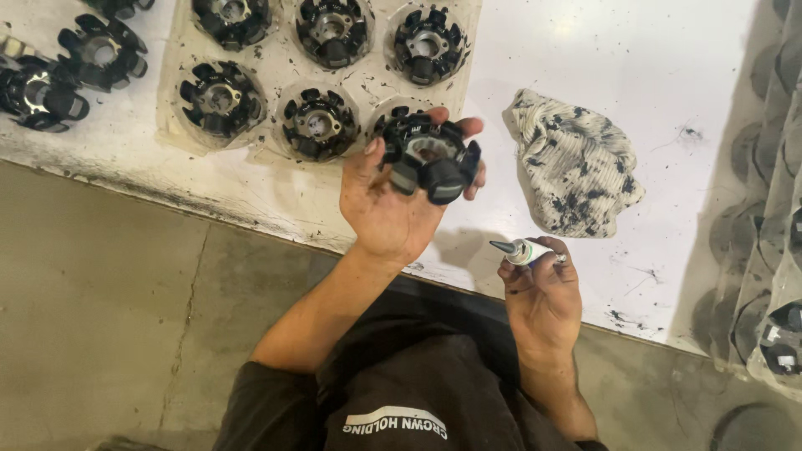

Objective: The person sits on the floor at a workbench and applies adhesive from a tube onto black circular clutch-like components, rotating each part to reach different spots. They wipe the tube tip on a rag, place finished parts into a plastic tray, and pick up new parts to repeat the process.

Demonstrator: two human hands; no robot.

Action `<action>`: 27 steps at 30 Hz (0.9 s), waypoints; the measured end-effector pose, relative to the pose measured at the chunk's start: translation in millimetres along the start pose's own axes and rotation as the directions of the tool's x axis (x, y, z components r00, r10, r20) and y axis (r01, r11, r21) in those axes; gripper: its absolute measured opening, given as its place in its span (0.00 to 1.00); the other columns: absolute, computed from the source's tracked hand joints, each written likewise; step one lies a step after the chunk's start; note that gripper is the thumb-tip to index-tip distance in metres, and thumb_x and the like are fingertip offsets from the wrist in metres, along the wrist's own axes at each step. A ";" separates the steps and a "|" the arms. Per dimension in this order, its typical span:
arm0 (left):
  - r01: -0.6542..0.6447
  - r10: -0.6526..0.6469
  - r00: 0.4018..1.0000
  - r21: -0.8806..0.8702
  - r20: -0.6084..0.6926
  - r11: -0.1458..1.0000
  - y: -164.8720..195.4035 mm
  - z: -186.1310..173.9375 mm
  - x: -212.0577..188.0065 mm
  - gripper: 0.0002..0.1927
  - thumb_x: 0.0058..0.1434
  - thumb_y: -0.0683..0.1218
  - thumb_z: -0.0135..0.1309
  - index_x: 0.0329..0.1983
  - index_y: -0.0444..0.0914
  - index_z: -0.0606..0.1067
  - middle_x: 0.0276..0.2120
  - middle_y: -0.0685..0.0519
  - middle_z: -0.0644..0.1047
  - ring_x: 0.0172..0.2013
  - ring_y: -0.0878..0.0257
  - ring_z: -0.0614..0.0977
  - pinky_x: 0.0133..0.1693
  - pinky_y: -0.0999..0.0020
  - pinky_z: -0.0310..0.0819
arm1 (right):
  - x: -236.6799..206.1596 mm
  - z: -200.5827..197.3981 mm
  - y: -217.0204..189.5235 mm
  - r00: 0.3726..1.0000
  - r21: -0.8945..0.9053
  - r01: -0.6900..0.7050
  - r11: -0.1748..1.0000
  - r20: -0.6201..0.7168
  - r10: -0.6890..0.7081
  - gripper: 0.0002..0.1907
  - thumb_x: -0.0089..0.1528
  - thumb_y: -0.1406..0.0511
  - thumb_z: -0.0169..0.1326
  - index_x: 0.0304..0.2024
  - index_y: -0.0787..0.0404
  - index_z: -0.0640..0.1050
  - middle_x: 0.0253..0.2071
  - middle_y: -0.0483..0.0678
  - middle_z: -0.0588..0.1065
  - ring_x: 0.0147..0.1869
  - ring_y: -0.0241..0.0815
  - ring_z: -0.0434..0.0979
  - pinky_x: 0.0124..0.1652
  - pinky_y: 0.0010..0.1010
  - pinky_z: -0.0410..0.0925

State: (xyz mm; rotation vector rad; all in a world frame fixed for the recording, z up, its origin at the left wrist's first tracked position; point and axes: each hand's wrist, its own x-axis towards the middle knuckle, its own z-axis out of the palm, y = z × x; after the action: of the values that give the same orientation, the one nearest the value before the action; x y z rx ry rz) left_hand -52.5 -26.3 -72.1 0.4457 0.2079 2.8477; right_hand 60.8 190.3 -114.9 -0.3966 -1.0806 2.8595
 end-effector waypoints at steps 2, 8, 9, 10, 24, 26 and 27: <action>-0.019 0.019 0.999 0.017 -0.026 1.000 -1.0 3.9 -5.7 0.31 0.77 0.58 0.42 0.71 0.29 0.64 0.62 0.34 0.69 0.51 0.43 0.77 0.54 0.52 0.70 | -2.1 -2.0 -0.1 0.999 0.004 0.033 0.999 0.020 -0.033 0.12 0.71 0.66 0.57 0.55 0.62 0.75 0.51 0.51 0.78 0.51 0.46 0.79 0.50 0.40 0.71; 0.008 0.013 0.973 0.088 -0.231 0.996 2.3 18.0 -14.9 0.43 0.61 0.58 0.43 0.77 0.35 0.56 0.67 0.40 0.68 0.62 0.45 0.77 0.64 0.52 0.70 | -6.1 -1.7 0.8 0.997 -0.065 0.064 0.996 -0.040 -0.067 0.14 0.72 0.65 0.54 0.58 0.66 0.74 0.48 0.53 0.79 0.48 0.49 0.79 0.52 0.41 0.73; -0.002 0.030 0.969 0.113 -0.247 0.994 1.9 19.3 -15.4 0.42 0.64 0.59 0.43 0.77 0.33 0.57 0.67 0.39 0.69 0.62 0.44 0.77 0.64 0.51 0.70 | -5.9 -1.0 1.1 0.994 -0.088 0.075 0.993 -0.069 -0.081 0.14 0.73 0.65 0.53 0.59 0.67 0.74 0.48 0.54 0.79 0.48 0.49 0.79 0.52 0.41 0.73; -0.011 0.047 0.964 0.138 -0.262 0.990 0.7 20.8 -16.6 0.41 0.66 0.60 0.43 0.77 0.32 0.58 0.66 0.38 0.69 0.62 0.44 0.77 0.64 0.50 0.71 | -5.7 -0.5 1.1 0.992 -0.095 0.086 0.992 -0.080 -0.094 0.15 0.73 0.65 0.53 0.59 0.67 0.73 0.48 0.53 0.78 0.49 0.48 0.79 0.52 0.41 0.73; -0.113 0.180 0.981 0.557 -0.068 0.823 -9.3 23.9 -36.7 0.28 0.74 0.59 0.53 0.61 0.31 0.68 0.57 0.33 0.74 0.56 0.48 0.79 0.61 0.54 0.75 | -4.2 -6.5 -13.4 0.860 -0.230 0.507 0.831 0.203 -0.468 0.08 0.69 0.71 0.63 0.48 0.65 0.76 0.44 0.50 0.76 0.49 0.44 0.78 0.53 0.31 0.72; -0.127 0.214 0.973 0.574 -0.086 0.809 -11.6 24.3 -38.0 0.27 0.75 0.59 0.52 0.59 0.31 0.69 0.57 0.32 0.74 0.54 0.49 0.77 0.61 0.55 0.74 | -5.3 1.5 -15.7 0.871 -0.192 0.491 0.850 0.127 -0.475 0.10 0.71 0.73 0.63 0.46 0.62 0.73 0.42 0.47 0.73 0.47 0.42 0.75 0.50 0.30 0.71; -0.134 0.233 0.967 0.567 -0.106 0.813 -13.1 24.9 -38.4 0.27 0.76 0.60 0.52 0.59 0.31 0.69 0.57 0.32 0.74 0.53 0.49 0.77 0.61 0.55 0.73 | -7.0 6.2 -16.2 0.879 -0.171 0.478 0.862 0.104 -0.466 0.11 0.70 0.72 0.63 0.45 0.62 0.71 0.40 0.47 0.72 0.45 0.41 0.75 0.48 0.30 0.71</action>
State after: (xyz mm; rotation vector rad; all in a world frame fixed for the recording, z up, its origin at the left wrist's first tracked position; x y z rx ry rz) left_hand -6.3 -21.5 -61.8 0.3357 1.1098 2.9757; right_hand 65.4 197.5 -98.2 -0.0374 -1.2618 2.3552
